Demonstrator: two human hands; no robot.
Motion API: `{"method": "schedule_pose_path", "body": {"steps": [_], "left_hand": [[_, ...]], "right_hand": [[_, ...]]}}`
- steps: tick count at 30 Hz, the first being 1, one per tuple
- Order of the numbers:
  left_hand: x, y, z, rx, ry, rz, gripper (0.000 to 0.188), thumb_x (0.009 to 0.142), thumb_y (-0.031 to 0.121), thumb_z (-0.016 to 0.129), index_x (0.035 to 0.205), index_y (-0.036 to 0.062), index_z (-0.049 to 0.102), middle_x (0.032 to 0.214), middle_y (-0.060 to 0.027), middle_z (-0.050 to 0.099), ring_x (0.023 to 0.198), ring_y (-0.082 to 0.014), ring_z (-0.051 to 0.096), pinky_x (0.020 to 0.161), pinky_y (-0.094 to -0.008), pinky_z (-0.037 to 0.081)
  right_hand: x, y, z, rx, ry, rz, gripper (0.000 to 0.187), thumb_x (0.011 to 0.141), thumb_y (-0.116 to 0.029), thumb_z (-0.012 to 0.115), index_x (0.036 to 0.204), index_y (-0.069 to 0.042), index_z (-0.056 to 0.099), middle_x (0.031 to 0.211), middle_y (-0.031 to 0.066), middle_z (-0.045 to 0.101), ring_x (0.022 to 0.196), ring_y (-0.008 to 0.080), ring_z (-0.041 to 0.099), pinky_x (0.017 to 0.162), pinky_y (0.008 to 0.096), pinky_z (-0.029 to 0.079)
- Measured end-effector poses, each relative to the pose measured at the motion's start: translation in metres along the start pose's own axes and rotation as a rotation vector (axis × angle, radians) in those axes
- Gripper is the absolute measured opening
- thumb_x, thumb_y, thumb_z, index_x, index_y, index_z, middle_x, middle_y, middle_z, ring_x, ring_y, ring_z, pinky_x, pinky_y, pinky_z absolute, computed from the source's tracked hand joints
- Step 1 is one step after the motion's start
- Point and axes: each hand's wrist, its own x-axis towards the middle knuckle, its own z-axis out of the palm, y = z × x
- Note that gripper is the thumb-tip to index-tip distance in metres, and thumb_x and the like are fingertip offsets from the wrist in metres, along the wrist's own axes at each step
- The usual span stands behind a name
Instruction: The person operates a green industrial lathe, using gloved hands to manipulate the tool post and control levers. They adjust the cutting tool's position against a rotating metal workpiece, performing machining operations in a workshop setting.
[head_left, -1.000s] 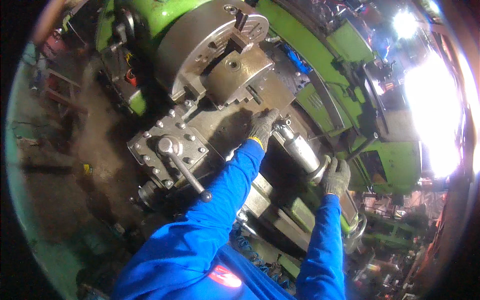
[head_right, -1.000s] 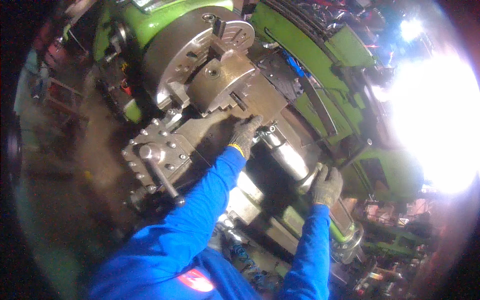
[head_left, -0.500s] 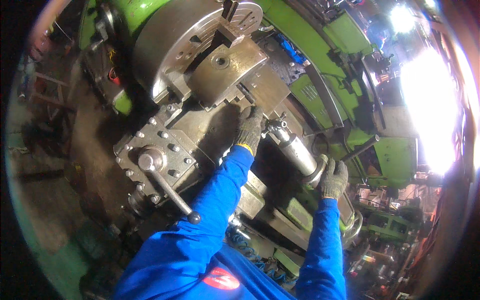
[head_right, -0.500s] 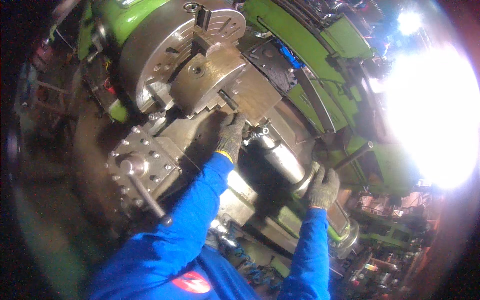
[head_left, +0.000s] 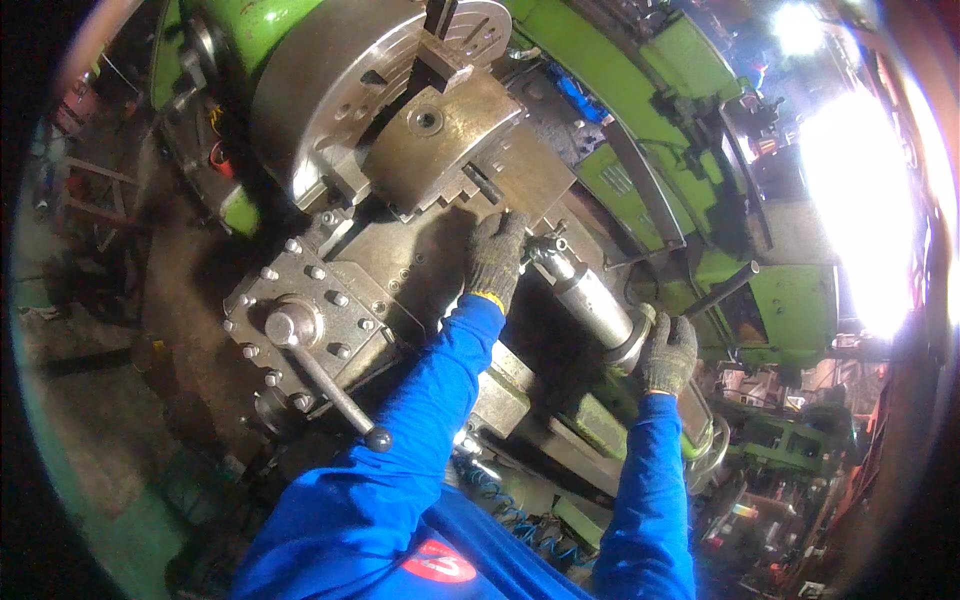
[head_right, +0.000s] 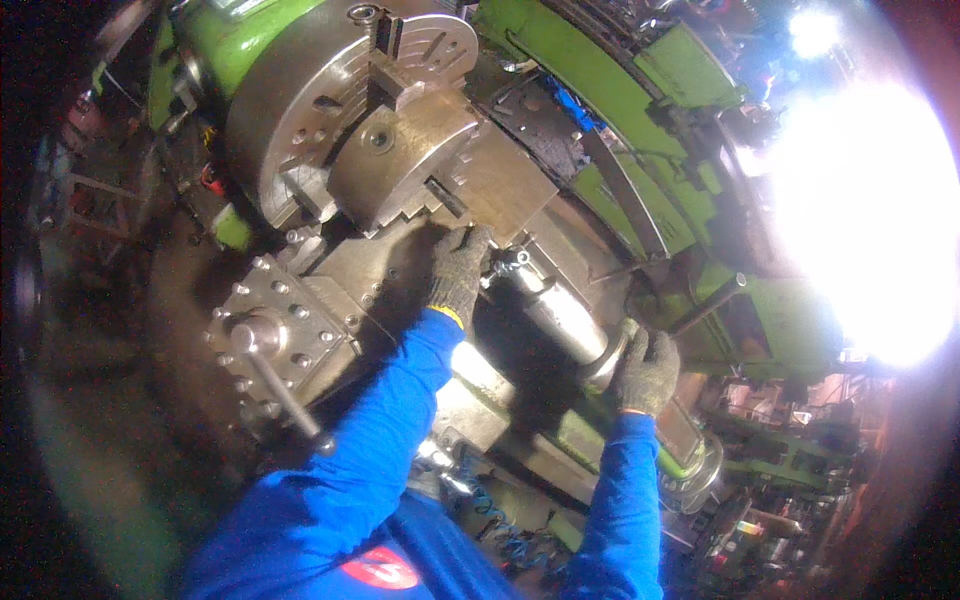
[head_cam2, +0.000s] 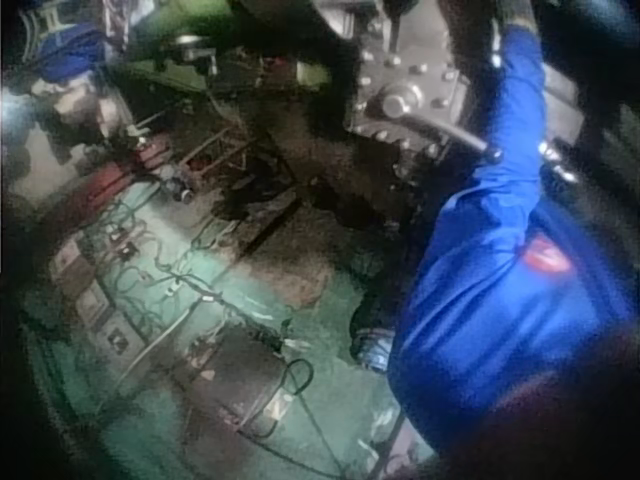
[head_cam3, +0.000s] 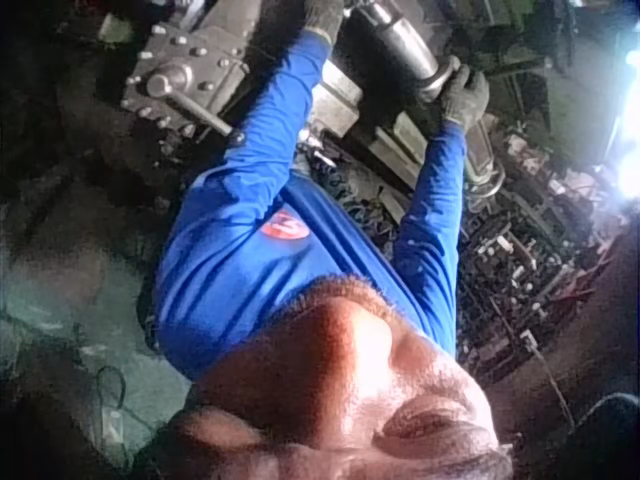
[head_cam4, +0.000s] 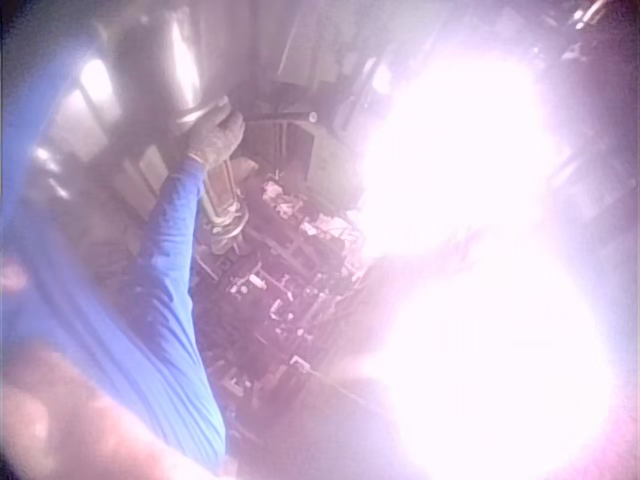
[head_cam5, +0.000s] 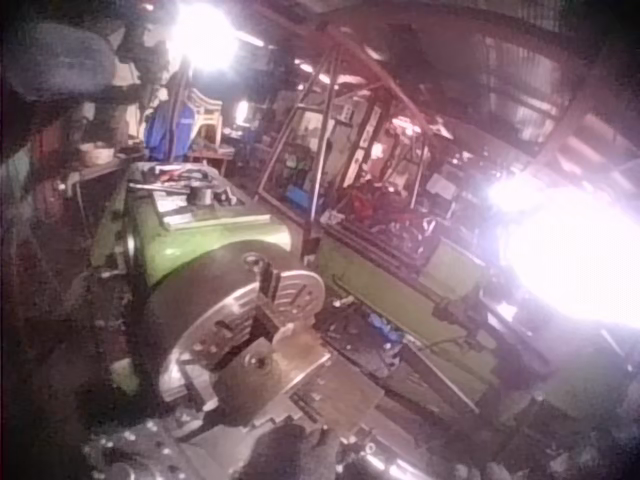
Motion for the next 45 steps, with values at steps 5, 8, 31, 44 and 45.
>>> {"method": "schedule_pose_path", "body": {"steps": [5, 8, 31, 44, 45], "left_hand": [[0.002, -0.012, 0.002, 0.136, 0.009, 0.102, 0.033, 0.099, 0.028, 0.060, 0.091, -0.0026, 0.067, 0.085, -0.0138, 0.065, 0.073, -0.0224, 0.057, 0.067, -0.0399, 0.047], [0.000, -0.012, 0.002, 0.105, 0.021, 0.110, 0.032, 0.099, 0.027, 0.060, 0.093, -0.0035, 0.068, 0.087, -0.0179, 0.067, 0.076, -0.0266, 0.060, 0.070, -0.0413, 0.049], [0.003, -0.023, -0.001, 0.404, 0.019, 0.280, 0.025, 0.099, 0.026, 0.059, 0.106, 0.0041, 0.067, 0.104, -0.0185, 0.066, 0.098, -0.0395, 0.064, 0.082, -0.0482, 0.052], [0.014, -0.044, -0.007, 0.671, 0.014, 0.570, 0.021, 0.088, 0.009, 0.067, 0.108, 0.0072, 0.064, 0.104, -0.0190, 0.065, 0.099, -0.0381, 0.065, 0.081, -0.0490, 0.054], [0.016, -0.048, -0.008, 0.654, 0.005, 0.550, 0.022, 0.087, 0.008, 0.068, 0.109, 0.0076, 0.064, 0.104, -0.0190, 0.065, 0.099, -0.0379, 0.065, 0.082, -0.0488, 0.054]], "right_hand": [[0.004, 0.010, 0.003, -0.078, -0.018, 0.016, 0.038, 0.098, -0.036, 0.064, 0.112, -0.002, 0.071, 0.116, 0.0240, 0.068, 0.112, 0.0427, 0.062, 0.098, 0.0484, 0.048], [0.005, -0.006, -0.009, -0.060, -0.137, 0.093, 0.042, 0.098, -0.038, 0.064, 0.115, 0.000, 0.072, 0.120, 0.0253, 0.068, 0.116, 0.0428, 0.062, 0.101, 0.0483, 0.048], [0.002, 0.017, 0.005, -0.047, -0.061, 0.086, 0.049, 0.099, -0.040, 0.065, 0.121, 0.003, 0.070, 0.128, 0.0260, 0.067, 0.124, 0.0418, 0.059, 0.109, 0.0474, 0.044], [0.000, 0.010, 0.003, -0.071, -0.020, 0.053, 0.048, 0.098, -0.039, 0.066, 0.119, 0.005, 0.071, 0.125, 0.0283, 0.067, 0.122, 0.0435, 0.060, 0.108, 0.0475, 0.045], [0.000, 0.011, 0.004, -0.079, -0.016, 0.053, 0.048, 0.098, -0.039, 0.066, 0.119, 0.005, 0.071, 0.125, 0.0284, 0.067, 0.122, 0.0435, 0.060, 0.108, 0.0475, 0.045]]}}
